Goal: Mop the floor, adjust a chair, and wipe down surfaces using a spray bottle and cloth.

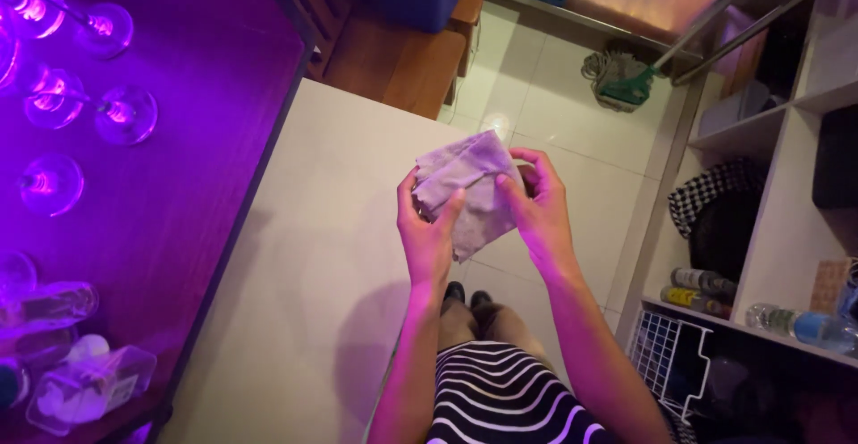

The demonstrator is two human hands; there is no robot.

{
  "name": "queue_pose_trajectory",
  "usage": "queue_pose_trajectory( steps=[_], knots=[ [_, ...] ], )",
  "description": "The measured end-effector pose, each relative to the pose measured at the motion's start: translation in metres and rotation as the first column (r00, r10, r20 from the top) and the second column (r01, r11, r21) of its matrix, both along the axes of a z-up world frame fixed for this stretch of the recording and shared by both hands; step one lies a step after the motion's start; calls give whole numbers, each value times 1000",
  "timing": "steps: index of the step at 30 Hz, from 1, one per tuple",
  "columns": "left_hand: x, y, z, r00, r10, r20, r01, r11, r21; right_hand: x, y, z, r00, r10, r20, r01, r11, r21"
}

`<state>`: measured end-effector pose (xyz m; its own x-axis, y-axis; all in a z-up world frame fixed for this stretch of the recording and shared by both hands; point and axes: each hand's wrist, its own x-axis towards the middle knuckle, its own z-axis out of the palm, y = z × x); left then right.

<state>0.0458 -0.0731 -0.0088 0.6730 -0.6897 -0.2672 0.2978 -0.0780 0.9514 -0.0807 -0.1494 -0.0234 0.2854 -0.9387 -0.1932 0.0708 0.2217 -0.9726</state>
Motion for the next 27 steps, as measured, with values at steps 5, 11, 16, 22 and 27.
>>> queue_pose_trajectory(
  steps=[5,11,16,22,27],
  knots=[
    [3,-23,-13,996,-66,55,72,993,-99,2,-25,-13,1000,-16,-23,16,1000,8],
    [-8,-70,-16,999,-45,29,47,998,-52,-6,-73,-8,999,10,-41,-10,1000,-2],
    [-26,-133,-25,996,7,92,-3,999,-48,-22,-138,-8,996,61,-73,-66,996,-66],
    [-74,-210,-29,982,123,142,-115,992,-59,-62,-232,-15,980,173,-96,-181,980,-83],
    [-104,-262,-14,972,196,130,-184,978,-97,-81,-292,-5,964,252,-79,-260,961,-99]
  ],
)
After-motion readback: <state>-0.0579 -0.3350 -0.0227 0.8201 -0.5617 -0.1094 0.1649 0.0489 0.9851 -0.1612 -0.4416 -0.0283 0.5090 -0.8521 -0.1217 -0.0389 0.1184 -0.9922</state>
